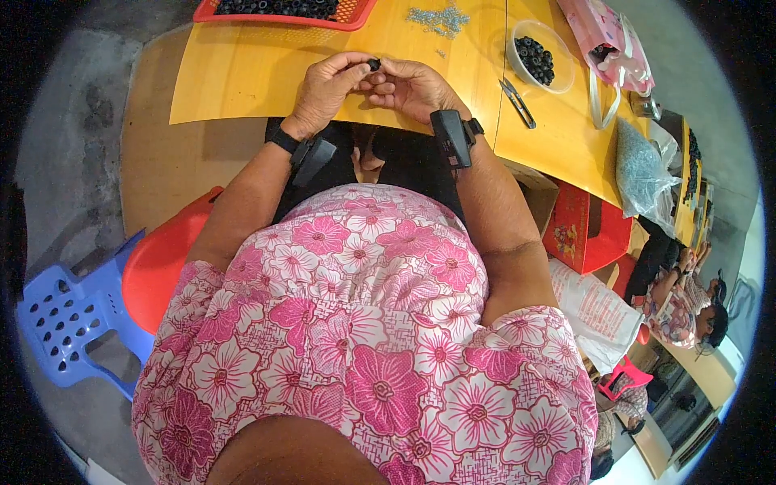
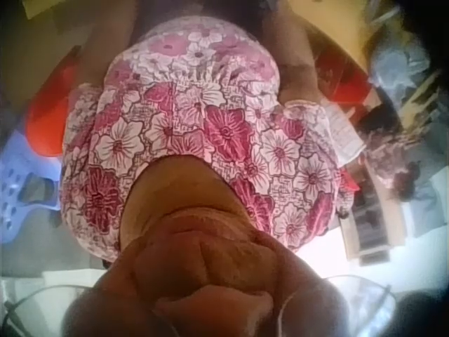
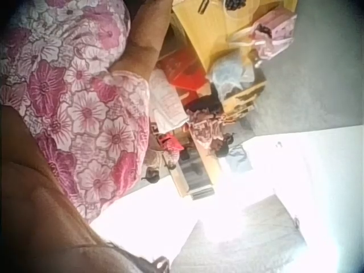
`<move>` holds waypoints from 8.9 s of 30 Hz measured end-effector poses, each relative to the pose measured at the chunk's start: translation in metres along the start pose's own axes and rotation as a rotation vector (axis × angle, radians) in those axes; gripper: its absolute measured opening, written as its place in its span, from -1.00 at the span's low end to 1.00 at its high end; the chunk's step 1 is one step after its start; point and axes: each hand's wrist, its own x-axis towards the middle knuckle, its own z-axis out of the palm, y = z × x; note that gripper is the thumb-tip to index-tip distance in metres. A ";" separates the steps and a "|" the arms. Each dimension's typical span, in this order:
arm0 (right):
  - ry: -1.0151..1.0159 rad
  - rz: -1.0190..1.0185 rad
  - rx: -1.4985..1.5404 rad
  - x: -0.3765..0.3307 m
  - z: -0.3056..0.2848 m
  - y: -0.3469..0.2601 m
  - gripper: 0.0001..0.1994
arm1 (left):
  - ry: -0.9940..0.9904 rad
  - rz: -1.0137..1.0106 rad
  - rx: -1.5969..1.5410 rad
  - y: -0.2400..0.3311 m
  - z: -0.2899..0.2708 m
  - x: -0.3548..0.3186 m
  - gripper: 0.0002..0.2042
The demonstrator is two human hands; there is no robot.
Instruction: The person assembles small black components by taking pieces from containers on the table and fitting them together by hand.
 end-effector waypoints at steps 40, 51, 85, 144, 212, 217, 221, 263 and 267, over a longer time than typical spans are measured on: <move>0.257 -0.276 -0.276 -0.004 0.015 0.006 -0.81 | 0.022 -0.044 -0.038 -0.001 -0.002 -0.001 -0.79; 0.263 -0.221 -0.266 -0.005 0.015 0.002 -0.81 | 0.041 -0.050 -0.082 -0.001 0.001 0.000 -0.81; -0.015 -0.061 -0.240 -0.003 0.004 -0.002 -0.72 | 0.113 0.113 0.109 -0.002 -0.001 -0.001 -0.83; -0.059 -0.137 -0.084 -0.002 0.015 0.007 -0.68 | -0.114 -0.012 -0.110 0.004 -0.004 0.000 -0.69; 0.065 -0.053 -0.150 -0.004 0.003 -0.006 -0.75 | 0.046 -0.017 0.042 0.000 0.005 0.001 -0.83; 0.075 -0.106 -0.169 -0.004 0.001 -0.004 -0.80 | 0.050 -0.005 0.014 -0.005 0.004 0.001 -0.81; 0.166 -0.178 -0.210 -0.003 0.004 -0.001 -0.84 | 0.047 -0.026 0.033 -0.003 0.004 0.002 -0.82; -0.026 0.038 -0.393 -0.005 0.002 -0.014 -0.67 | 0.150 0.195 0.303 0.002 0.005 -0.008 -0.83; -0.050 0.073 -0.349 -0.005 0.004 -0.016 -0.67 | 0.156 0.186 0.295 0.004 0.006 -0.008 -0.84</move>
